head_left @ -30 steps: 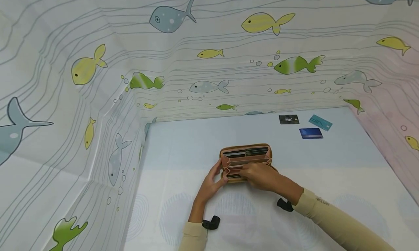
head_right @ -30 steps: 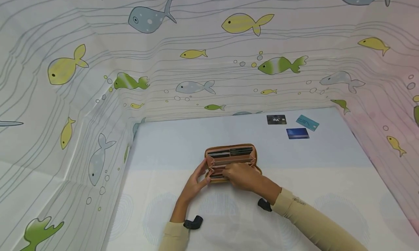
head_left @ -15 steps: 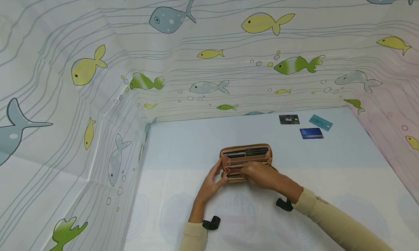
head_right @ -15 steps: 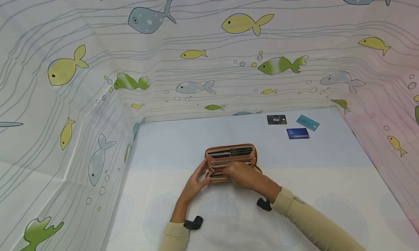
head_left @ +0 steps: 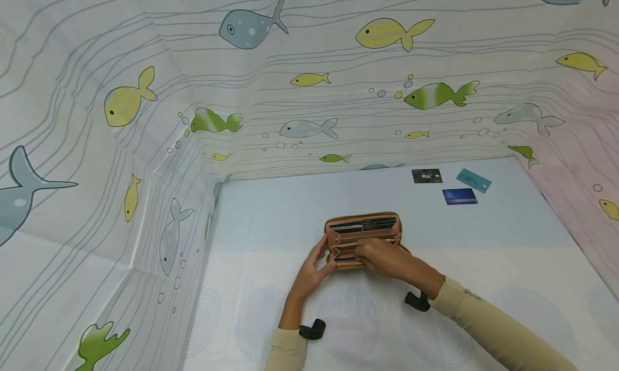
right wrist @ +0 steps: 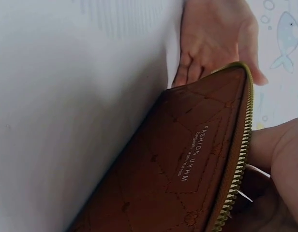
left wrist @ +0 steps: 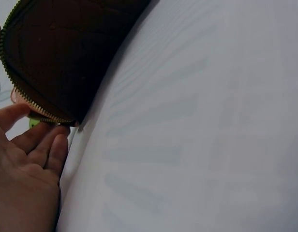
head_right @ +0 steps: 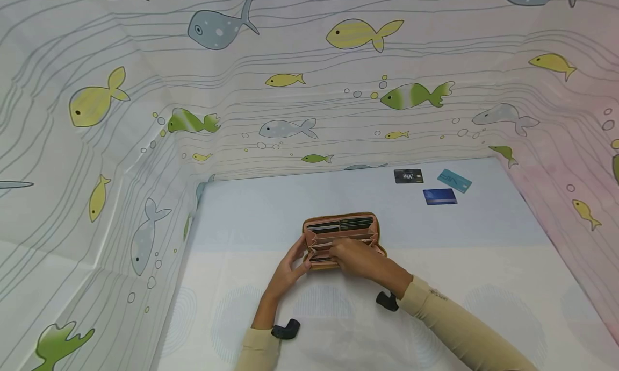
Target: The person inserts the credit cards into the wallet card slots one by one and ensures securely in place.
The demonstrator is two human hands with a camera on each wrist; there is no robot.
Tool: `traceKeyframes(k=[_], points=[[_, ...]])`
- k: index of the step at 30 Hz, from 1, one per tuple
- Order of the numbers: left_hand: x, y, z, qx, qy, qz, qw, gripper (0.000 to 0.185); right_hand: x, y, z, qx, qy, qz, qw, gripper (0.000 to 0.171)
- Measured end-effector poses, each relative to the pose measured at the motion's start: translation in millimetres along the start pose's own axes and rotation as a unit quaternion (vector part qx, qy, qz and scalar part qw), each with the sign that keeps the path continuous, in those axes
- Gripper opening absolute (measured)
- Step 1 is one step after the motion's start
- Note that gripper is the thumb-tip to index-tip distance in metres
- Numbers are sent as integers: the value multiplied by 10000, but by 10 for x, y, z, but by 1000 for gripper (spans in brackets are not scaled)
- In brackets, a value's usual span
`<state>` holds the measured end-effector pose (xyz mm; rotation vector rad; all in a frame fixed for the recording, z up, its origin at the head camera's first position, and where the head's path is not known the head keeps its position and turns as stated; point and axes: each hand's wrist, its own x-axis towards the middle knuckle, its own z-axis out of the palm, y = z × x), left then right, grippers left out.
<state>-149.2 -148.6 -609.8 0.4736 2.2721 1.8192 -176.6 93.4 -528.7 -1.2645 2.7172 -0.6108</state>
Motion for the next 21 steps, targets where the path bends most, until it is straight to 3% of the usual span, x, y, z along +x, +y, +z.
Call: traceKeyframes(k=[4, 12, 16, 21], points=[[-15, 178, -34, 110, -110, 47, 9999, 74, 10, -3, 2, 40, -7, 24, 10000, 9], [-20, 215, -42, 109, -205, -45, 9997, 74, 34, -47, 0, 143, 96, 239, 9996, 15], [-16, 196, -41, 142, -192, -26, 9997, 74, 49, -66, -5, 215, 132, 372, 9990, 17], [18, -42, -3, 167, -34, 8, 9999, 74, 80, -84, -11, 358, 84, 540, 9979, 22]])
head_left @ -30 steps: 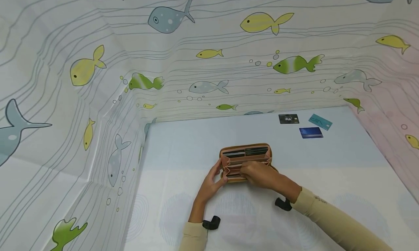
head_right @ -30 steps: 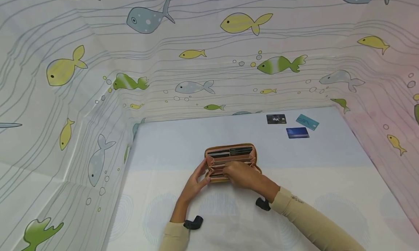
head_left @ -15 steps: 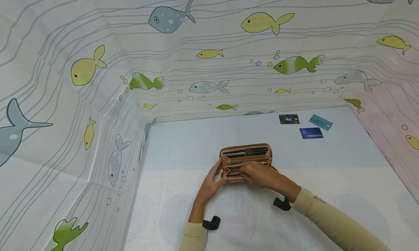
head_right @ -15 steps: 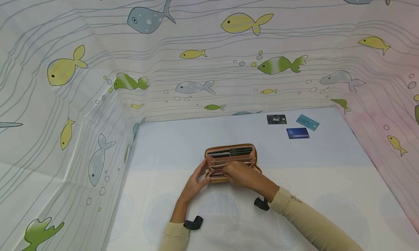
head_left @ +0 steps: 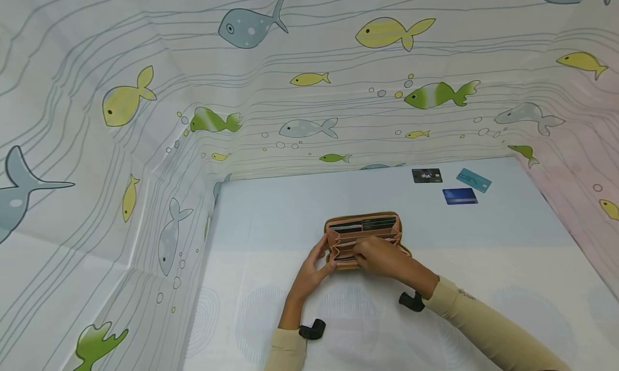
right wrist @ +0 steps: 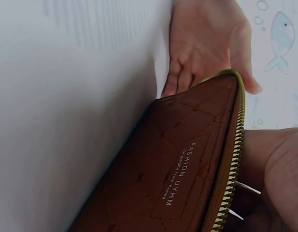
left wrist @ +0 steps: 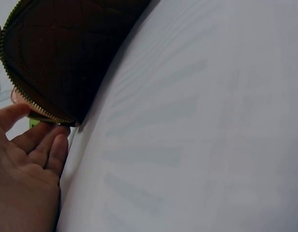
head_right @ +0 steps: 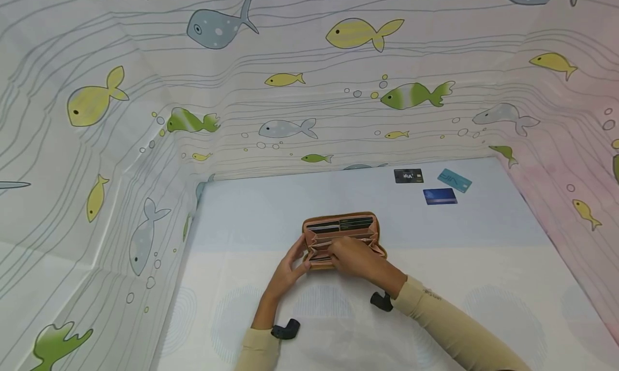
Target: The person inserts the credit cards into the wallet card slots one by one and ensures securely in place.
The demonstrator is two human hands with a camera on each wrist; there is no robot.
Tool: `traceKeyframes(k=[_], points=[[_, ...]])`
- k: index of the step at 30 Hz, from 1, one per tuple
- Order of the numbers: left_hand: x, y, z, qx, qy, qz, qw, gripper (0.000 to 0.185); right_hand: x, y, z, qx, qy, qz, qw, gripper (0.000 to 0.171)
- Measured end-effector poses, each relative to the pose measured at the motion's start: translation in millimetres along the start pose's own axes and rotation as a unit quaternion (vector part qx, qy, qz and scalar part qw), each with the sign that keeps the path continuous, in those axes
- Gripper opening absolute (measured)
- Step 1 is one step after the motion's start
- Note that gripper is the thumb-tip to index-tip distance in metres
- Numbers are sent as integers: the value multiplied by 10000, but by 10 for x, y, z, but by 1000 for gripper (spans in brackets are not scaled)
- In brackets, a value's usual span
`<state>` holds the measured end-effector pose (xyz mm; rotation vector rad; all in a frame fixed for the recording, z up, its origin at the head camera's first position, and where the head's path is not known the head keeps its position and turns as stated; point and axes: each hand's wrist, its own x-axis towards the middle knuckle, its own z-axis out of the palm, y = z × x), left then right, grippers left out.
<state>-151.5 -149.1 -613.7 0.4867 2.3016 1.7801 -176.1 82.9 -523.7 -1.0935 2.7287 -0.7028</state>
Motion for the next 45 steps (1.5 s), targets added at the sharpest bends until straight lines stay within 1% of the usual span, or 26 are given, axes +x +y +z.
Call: traceKeyframes(k=[3, 8, 14, 24, 28, 32, 34, 36, 38, 40, 45], points=[[13, -134, 23, 7, 82, 4, 10000, 75, 7, -6, 1, 15, 5, 24, 10000, 22], [7, -188, 25, -90, 139, 14, 9999, 74, 4, 0, 16, -39, 83, 21, 10000, 20], [-2, -186, 33, -88, 142, 13, 9999, 74, 9, 15, 42, -45, 102, 107, 9999, 17], [-7, -167, 35, -173, 147, -21, 9997, 74, -1, 7, 44, -104, 68, 187, 9997, 17], [-5, -164, 32, -138, 167, -28, 9998, 74, -17, 17, 38, -82, 134, 101, 9998, 17], [-6, -149, 29, -105, 197, -91, 9997, 74, -36, 51, 17, -146, 90, -76, 9998, 14], [-8, -150, 31, -123, 205, -140, 9996, 74, -49, 72, -11, -77, 52, -185, 9998, 11], [-9, -154, 34, -138, 209, -192, 9995, 74, -58, 110, -57, 100, 53, -301, 9995, 10], [-9, -158, 36, -147, 220, -239, 9994, 74, -76, 163, -118, 249, 120, -326, 9991, 9], [-10, -156, 37, -165, 228, -291, 9992, 74, -95, 212, -209, 335, 298, -293, 9986, 10], [-13, -146, 35, -209, 221, -300, 9991, 74, -156, 343, -483, 192, 782, 141, 9967, 10]])
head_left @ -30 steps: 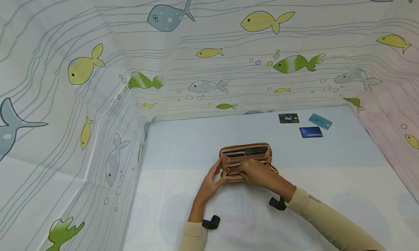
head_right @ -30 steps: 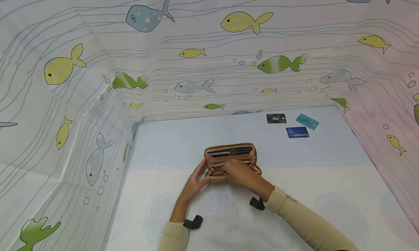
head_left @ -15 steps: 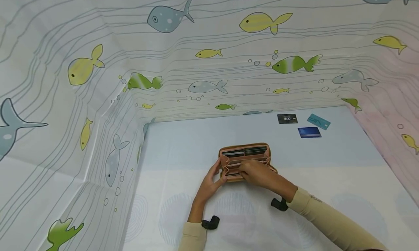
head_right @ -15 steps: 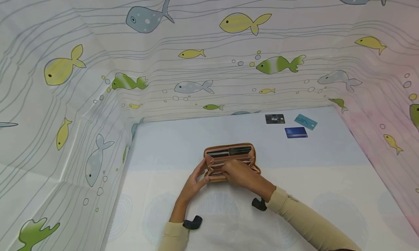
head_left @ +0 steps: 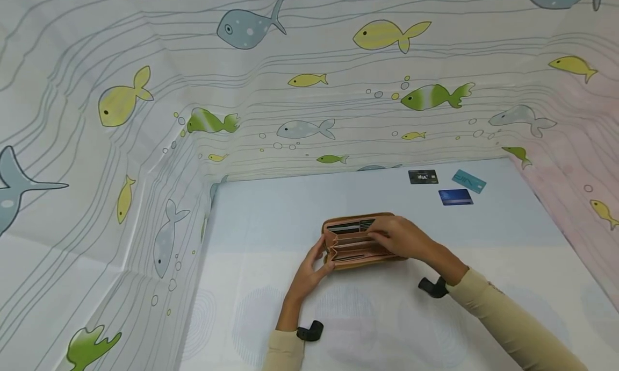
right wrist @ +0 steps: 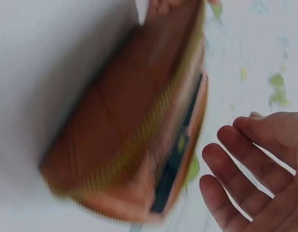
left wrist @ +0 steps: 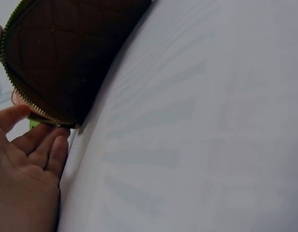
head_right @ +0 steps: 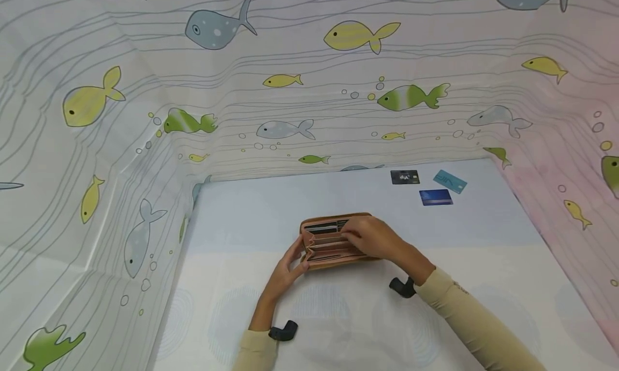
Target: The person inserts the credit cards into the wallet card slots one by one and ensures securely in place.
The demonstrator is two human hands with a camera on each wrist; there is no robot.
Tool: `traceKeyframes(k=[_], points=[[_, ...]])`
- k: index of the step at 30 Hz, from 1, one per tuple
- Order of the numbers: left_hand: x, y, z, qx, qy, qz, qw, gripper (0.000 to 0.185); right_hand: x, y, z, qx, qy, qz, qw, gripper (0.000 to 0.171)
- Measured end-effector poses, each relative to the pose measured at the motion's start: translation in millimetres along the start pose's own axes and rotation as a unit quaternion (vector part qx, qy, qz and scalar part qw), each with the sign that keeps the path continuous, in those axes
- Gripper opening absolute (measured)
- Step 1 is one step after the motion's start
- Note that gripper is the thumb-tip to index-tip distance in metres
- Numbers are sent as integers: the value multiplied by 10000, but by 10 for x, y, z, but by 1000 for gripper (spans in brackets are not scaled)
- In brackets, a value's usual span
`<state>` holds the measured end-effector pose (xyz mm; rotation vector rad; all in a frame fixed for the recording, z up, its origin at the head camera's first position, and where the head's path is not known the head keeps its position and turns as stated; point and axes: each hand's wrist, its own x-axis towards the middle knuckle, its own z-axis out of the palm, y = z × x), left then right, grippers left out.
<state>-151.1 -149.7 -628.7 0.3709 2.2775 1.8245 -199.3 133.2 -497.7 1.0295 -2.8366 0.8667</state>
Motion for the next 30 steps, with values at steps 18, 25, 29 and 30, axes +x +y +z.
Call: traceKeyframes(k=[18, 25, 29, 30], points=[[-54, 231, -52, 69, -149, 92, 9998, 73, -99, 1088, -447, 147, 227, 1873, 9819, 18], [-31, 113, -11, 18, -47, 101, 9999, 73, -122, 1428, -440, 333, 227, 2340, 9714, 23], [-11, 7, 15, -42, 24, 139, 9999, 72, -127, 1566, -434, 295, 271, 2530, 9666, 26], [-11, -3, 17, -43, 24, 165, 9999, 71, -127, 1598, -430, 277, 270, 2569, 9656, 26]])
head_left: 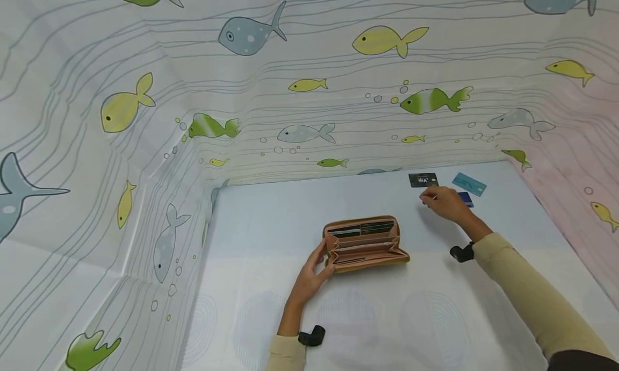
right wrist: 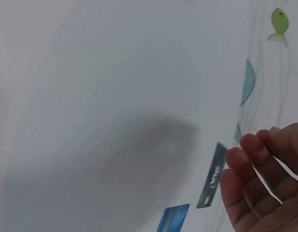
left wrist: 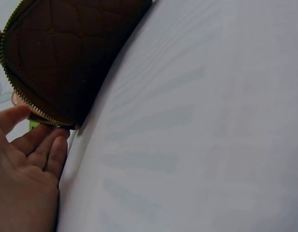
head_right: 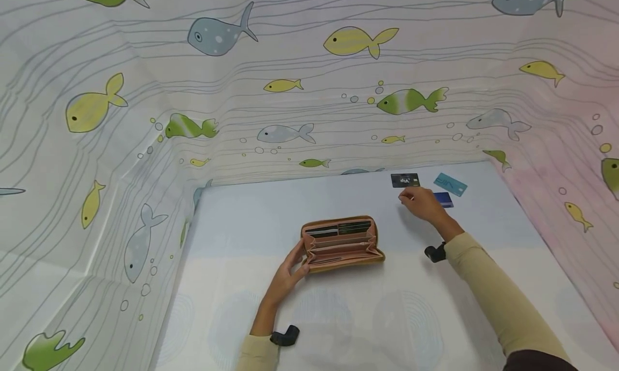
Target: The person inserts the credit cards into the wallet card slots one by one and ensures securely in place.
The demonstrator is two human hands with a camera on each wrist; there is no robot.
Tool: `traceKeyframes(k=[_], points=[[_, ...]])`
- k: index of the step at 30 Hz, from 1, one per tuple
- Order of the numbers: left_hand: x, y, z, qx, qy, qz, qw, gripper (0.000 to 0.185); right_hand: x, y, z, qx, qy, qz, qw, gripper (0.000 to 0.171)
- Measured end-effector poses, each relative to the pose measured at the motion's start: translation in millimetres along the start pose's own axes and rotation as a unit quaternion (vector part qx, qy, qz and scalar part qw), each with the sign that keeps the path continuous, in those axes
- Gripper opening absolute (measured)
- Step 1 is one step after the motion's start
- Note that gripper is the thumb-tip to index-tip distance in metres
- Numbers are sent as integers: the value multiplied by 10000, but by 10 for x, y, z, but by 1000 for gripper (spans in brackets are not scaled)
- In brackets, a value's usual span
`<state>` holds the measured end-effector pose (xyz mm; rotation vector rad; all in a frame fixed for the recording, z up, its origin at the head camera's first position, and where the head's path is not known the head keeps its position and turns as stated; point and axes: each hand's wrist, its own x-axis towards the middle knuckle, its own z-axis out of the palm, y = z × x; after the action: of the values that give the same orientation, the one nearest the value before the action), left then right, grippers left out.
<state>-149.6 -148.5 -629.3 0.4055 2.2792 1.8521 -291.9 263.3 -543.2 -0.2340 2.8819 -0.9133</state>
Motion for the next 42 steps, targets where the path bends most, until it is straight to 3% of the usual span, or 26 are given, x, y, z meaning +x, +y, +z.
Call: traceKeyframes(k=[7, 14, 19, 23, 34, 42], points=[[-22, -6, -29, 66, 77, -42, 9999, 70, 133, 138, 44, -278, 50, -11, 9996, 26], [-22, -19, -62, 98, 35, -223, 9997, 70, 294, 217, 28, -557, -183, 279, 9979, 39], [-45, 153, -79, 106, -185, -307, 9993, 72, 354, 241, -11, -665, -353, 423, 9963, 44], [-75, 344, -84, 102, -291, -170, 9994, 72, 363, 270, -41, -723, -487, 455, 9952, 48], [-50, 353, -67, 53, -274, -27, 9996, 71, 489, 461, -48, -659, -755, 767, 9920, 55], [-46, 348, -48, 32, -228, 31, 9997, 70, 565, 492, 34, -606, -1048, 685, 9903, 52]])
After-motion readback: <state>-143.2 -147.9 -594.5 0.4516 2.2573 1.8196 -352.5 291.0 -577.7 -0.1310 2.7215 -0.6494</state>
